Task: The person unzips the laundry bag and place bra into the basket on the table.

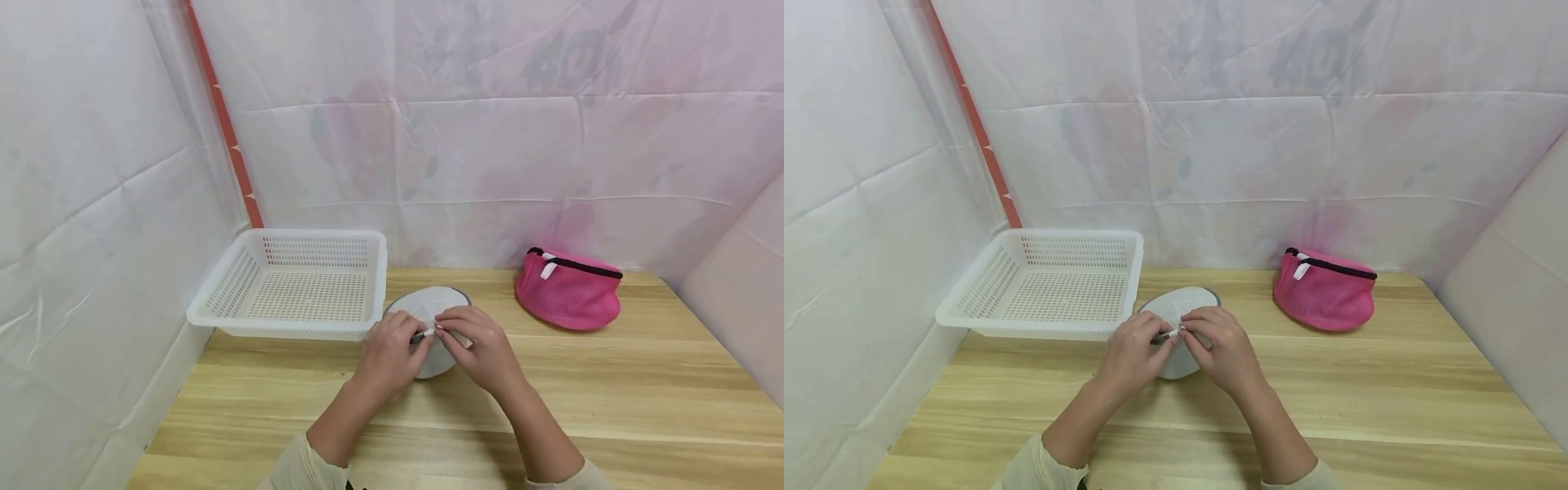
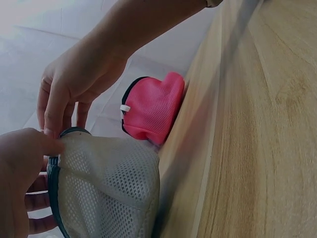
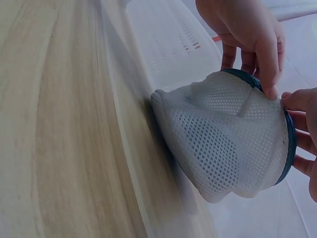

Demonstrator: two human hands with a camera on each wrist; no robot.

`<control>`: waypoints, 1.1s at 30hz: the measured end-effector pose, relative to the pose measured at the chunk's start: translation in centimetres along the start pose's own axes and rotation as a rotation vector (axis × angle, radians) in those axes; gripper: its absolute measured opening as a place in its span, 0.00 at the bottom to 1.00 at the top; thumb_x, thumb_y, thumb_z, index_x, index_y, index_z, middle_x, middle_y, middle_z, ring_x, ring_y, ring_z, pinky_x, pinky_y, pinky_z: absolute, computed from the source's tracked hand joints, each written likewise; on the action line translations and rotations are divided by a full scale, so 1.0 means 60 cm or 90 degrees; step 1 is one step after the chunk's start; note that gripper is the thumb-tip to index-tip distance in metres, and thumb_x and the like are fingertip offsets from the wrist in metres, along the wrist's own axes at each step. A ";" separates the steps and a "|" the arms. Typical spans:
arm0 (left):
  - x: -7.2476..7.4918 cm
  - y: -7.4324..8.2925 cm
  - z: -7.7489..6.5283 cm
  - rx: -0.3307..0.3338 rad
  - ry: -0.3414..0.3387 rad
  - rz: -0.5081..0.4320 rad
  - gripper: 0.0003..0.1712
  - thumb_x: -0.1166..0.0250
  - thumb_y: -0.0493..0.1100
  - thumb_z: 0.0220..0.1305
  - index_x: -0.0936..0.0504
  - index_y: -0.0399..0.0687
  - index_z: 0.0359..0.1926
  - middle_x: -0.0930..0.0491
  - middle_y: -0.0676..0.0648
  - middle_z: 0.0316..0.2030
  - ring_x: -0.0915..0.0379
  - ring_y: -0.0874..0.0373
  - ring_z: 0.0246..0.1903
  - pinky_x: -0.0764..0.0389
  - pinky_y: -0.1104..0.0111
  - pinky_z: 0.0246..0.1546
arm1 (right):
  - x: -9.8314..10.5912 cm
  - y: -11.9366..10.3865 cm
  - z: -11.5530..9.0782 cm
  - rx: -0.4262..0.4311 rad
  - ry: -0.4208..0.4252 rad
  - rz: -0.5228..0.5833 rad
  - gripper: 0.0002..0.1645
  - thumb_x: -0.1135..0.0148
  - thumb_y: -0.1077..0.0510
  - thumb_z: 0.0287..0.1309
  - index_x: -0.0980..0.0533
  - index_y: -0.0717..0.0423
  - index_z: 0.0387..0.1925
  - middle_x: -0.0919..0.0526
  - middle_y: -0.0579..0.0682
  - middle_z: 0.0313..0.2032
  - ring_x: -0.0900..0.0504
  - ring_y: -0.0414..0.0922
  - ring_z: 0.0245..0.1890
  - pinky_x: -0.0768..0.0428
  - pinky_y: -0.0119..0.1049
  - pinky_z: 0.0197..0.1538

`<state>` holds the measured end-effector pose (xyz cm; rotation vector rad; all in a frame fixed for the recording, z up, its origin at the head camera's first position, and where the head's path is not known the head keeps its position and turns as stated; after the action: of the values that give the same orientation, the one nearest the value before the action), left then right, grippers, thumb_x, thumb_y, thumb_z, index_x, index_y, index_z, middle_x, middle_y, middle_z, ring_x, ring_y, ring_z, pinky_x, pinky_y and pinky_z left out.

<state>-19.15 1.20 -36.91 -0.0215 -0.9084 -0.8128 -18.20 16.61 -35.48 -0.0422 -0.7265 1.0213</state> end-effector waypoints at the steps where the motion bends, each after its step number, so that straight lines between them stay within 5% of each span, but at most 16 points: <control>1: 0.000 0.001 0.000 -0.006 0.004 0.000 0.10 0.29 0.51 0.59 0.14 0.53 0.38 0.19 0.56 0.33 0.23 0.60 0.35 0.20 0.68 0.33 | -0.001 -0.001 0.000 0.001 0.002 0.003 0.09 0.27 0.69 0.46 0.14 0.59 0.33 0.13 0.52 0.38 0.17 0.48 0.42 0.28 0.21 0.59; 14: 0.002 0.007 -0.002 -0.032 0.036 0.005 0.08 0.26 0.51 0.56 0.11 0.53 0.33 0.19 0.58 0.29 0.23 0.64 0.29 0.21 0.71 0.27 | 0.000 -0.003 -0.004 -0.054 0.119 -0.034 0.04 0.31 0.68 0.51 0.15 0.61 0.32 0.13 0.52 0.32 0.16 0.49 0.39 0.25 0.21 0.56; 23: 0.001 0.005 0.000 -0.022 0.016 0.007 0.09 0.26 0.50 0.55 0.10 0.54 0.35 0.18 0.58 0.31 0.22 0.64 0.31 0.19 0.71 0.29 | 0.014 0.015 -0.006 -0.132 0.124 -0.065 0.05 0.30 0.67 0.52 0.15 0.62 0.33 0.12 0.54 0.37 0.15 0.51 0.41 0.27 0.16 0.55; 33: 0.004 -0.004 0.003 0.010 0.023 0.017 0.09 0.24 0.48 0.53 0.10 0.53 0.35 0.16 0.57 0.32 0.19 0.62 0.32 0.18 0.70 0.29 | 0.021 0.015 -0.004 -0.101 0.134 -0.065 0.06 0.28 0.69 0.48 0.15 0.62 0.32 0.13 0.54 0.33 0.15 0.49 0.37 0.26 0.16 0.52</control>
<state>-19.34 0.93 -36.68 -0.0045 -0.8781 -0.7785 -18.34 18.17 -35.29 -0.2450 -0.6096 0.8453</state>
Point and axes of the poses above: each hand's wrist, its own z-axis towards the middle knuckle, its own x-axis out of the back of the hand, y = z × x, the point moved 5 cm from there along z, towards the middle knuckle
